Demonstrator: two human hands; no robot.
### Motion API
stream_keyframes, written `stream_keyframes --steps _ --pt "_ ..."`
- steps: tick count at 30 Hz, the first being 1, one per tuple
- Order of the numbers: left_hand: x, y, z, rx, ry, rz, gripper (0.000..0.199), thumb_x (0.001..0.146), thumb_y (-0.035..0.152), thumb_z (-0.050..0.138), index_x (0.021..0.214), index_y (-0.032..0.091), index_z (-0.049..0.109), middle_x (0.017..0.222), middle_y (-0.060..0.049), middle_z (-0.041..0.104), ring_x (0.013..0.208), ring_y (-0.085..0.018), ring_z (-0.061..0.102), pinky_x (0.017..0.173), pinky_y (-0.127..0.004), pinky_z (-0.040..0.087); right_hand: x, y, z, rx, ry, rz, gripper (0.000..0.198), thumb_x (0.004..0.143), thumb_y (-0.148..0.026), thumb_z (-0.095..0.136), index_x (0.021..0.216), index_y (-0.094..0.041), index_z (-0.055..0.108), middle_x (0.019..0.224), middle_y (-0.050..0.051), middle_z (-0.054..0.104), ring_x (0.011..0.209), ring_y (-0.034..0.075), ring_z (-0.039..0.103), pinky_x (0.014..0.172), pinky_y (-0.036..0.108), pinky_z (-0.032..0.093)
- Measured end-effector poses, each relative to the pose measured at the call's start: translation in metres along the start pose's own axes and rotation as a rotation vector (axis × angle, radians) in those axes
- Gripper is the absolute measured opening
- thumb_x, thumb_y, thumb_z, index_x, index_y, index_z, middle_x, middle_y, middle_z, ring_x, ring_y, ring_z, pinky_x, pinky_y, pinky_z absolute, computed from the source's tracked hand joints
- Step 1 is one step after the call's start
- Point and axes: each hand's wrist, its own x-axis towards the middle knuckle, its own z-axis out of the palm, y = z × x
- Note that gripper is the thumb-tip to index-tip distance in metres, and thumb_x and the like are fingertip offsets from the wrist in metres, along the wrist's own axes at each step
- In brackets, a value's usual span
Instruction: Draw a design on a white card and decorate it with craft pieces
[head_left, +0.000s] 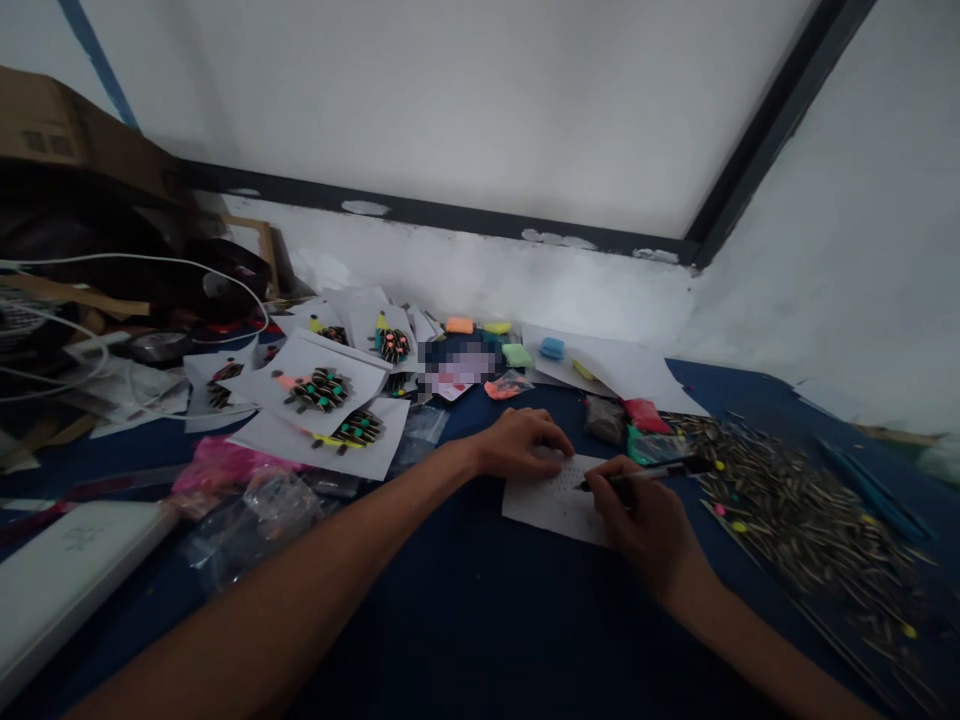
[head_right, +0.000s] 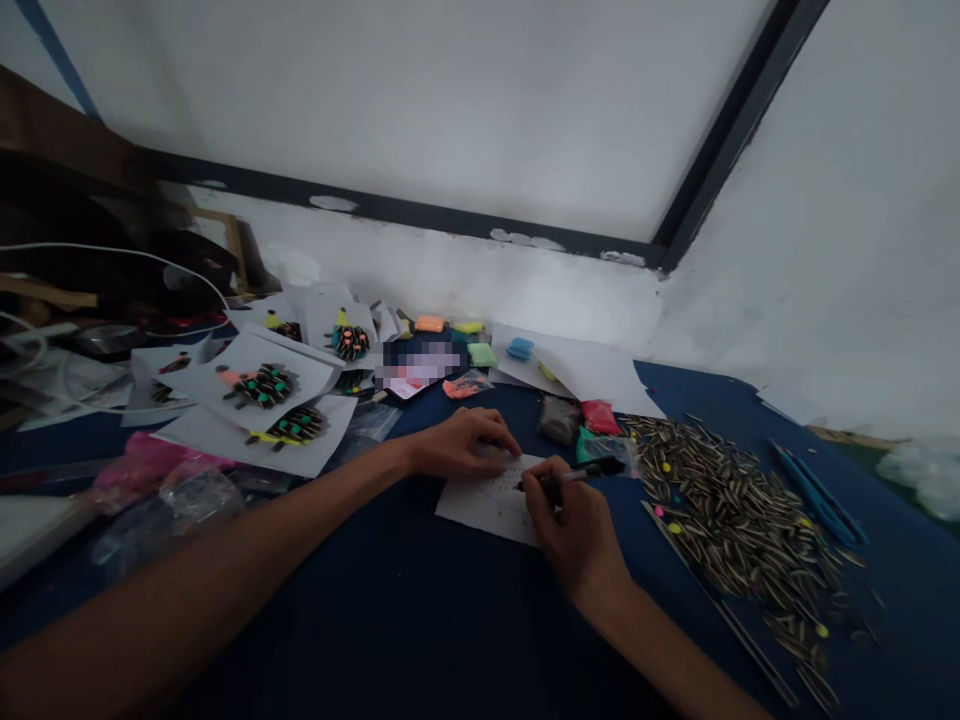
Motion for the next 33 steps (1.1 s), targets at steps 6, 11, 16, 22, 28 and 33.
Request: stream_keyframes --steps 6,11,16,22,28,33 --pt "0.0007 -0.0015 0.0014 0.002 0.01 -0.001 0.028 0.077 0.021 0.063 0.103 0.019 0.069 0.102 -0.006 0.059 0.095 -0.018 0.056 0.087 -0.031 0.042 0.0012 0.0003 -0.0008 -0.039 0.008 -0.006 0.026 0.085 -0.04 0.042 0.073 -0.021 0.055 0.05 -0.002 0.055 0.044 0.015 0.055 0.044 0.024 0.037" --pt "0.0003 -0.0008 0.0007 0.005 0.004 0.002 0.027 0.078 0.023 0.062 0.104 0.02 0.069 0.102 -0.006 0.06 0.097 -0.019 0.056 0.087 -0.03 0.042 0.0014 -0.0013 -0.0016 -0.048 0.0 -0.011 0.026 0.085 -0.04 0.041 0.076 -0.02 0.057 0.049 -0.002 0.056 0.044 0.016 0.056 0.044 0.025 0.036" --pt "0.0003 0.0 0.0008 -0.004 0.01 -0.005 0.027 0.078 0.023 0.063 0.103 0.019 0.07 0.102 -0.006 0.06 0.097 -0.018 0.056 0.086 -0.029 0.042 0.0016 0.0024 0.0001 -0.053 -0.021 -0.016 0.026 0.085 -0.04 0.041 0.078 -0.021 0.056 0.05 -0.001 0.056 0.043 0.016 0.055 0.044 0.025 0.035" --pt "0.0007 -0.0011 0.0015 -0.008 0.008 -0.001 0.027 0.077 0.023 0.063 0.103 0.019 0.069 0.102 -0.006 0.059 0.097 -0.019 0.056 0.087 -0.03 0.041 0.0017 0.002 0.0007 -0.057 -0.022 -0.002 0.026 0.085 -0.041 0.04 0.077 -0.021 0.055 0.052 0.0 0.058 0.046 0.017 0.058 0.045 0.026 0.037" --pt "0.0004 -0.0016 0.0018 -0.002 0.009 0.006 0.027 0.077 0.022 0.062 0.103 0.02 0.069 0.102 -0.006 0.059 0.098 -0.019 0.055 0.088 -0.031 0.041 0.0018 0.0015 -0.0002 -0.064 -0.027 -0.004 0.027 0.086 -0.04 0.04 0.077 -0.02 0.055 0.053 0.0 0.059 0.047 0.017 0.059 0.046 0.025 0.037" --pt "0.0005 -0.0009 0.0016 0.009 0.011 -0.005 0.027 0.078 0.023 0.062 0.103 0.021 0.069 0.101 -0.005 0.059 0.098 -0.019 0.055 0.087 -0.031 0.041 0.0015 0.0015 -0.0006 -0.056 -0.026 -0.015 0.027 0.086 -0.04 0.04 0.076 -0.02 0.055 0.052 -0.001 0.057 0.045 0.016 0.056 0.045 0.025 0.036"
